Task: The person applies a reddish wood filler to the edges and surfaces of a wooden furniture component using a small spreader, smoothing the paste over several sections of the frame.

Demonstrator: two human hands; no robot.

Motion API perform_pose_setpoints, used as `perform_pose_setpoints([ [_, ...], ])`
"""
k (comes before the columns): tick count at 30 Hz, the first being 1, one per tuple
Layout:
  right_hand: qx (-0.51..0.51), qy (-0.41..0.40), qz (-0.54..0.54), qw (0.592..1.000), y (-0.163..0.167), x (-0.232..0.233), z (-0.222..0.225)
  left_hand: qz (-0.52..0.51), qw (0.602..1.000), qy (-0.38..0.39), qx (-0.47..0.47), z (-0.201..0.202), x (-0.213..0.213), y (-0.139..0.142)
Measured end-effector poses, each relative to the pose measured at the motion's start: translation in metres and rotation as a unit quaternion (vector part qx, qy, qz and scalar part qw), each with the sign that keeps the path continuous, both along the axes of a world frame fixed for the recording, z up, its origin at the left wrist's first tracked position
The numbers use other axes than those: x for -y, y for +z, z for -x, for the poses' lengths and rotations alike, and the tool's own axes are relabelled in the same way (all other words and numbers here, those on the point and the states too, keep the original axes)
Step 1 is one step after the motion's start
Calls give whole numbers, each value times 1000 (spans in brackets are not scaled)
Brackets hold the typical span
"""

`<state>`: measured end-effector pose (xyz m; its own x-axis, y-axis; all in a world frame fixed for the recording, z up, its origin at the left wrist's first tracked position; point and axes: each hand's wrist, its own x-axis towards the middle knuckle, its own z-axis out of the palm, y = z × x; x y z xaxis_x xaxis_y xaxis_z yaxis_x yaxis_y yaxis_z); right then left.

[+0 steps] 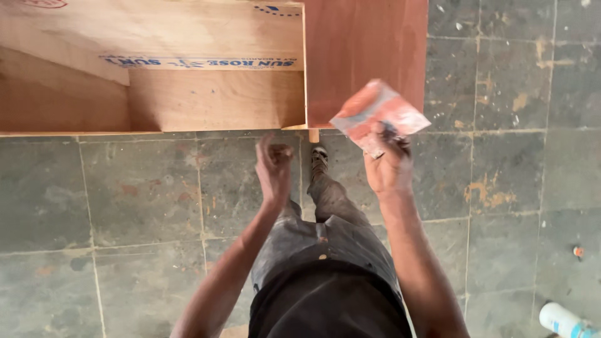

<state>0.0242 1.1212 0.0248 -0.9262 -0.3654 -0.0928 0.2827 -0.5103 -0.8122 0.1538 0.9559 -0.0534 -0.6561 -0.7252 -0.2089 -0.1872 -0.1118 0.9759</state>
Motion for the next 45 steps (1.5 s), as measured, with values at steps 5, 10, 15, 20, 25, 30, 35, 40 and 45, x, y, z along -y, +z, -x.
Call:
perform_pose_setpoints([
  [5, 191, 13, 198, 961, -11, -12, 19, -61, 992, -61, -94, 23, -43, 67],
  [10, 228, 140, 188, 945, 3, 0, 20, 111, 982, -58, -140, 57, -73, 107],
  [15, 148, 122, 154, 969, 28, -5, 28, -266, 916, 15, -299, 84, -71, 105],
  [20, -10, 164, 73, 984, 44, -33, 45, -379, 839, 37, -389, 93, -45, 101],
  [25, -349, 189, -157, 904, 55, -62, 77, -340, 882, 37, -323, 104, -47, 106],
  [30, -513, 262, -301, 760, 62, -81, 115, -337, 901, 10, -272, 112, -59, 112],
  [35, -452, 353, -255, 779, 59, -94, 139, -371, 881, 57, -289, 120, -74, 116],
  [40, -318, 432, -175, 826, 44, -107, 153, -408, 879, 80, -233, 120, -71, 118],
  [45, -401, 374, -217, 807, 12, -103, 151, -359, 910, -7, -210, 128, -78, 129],
])
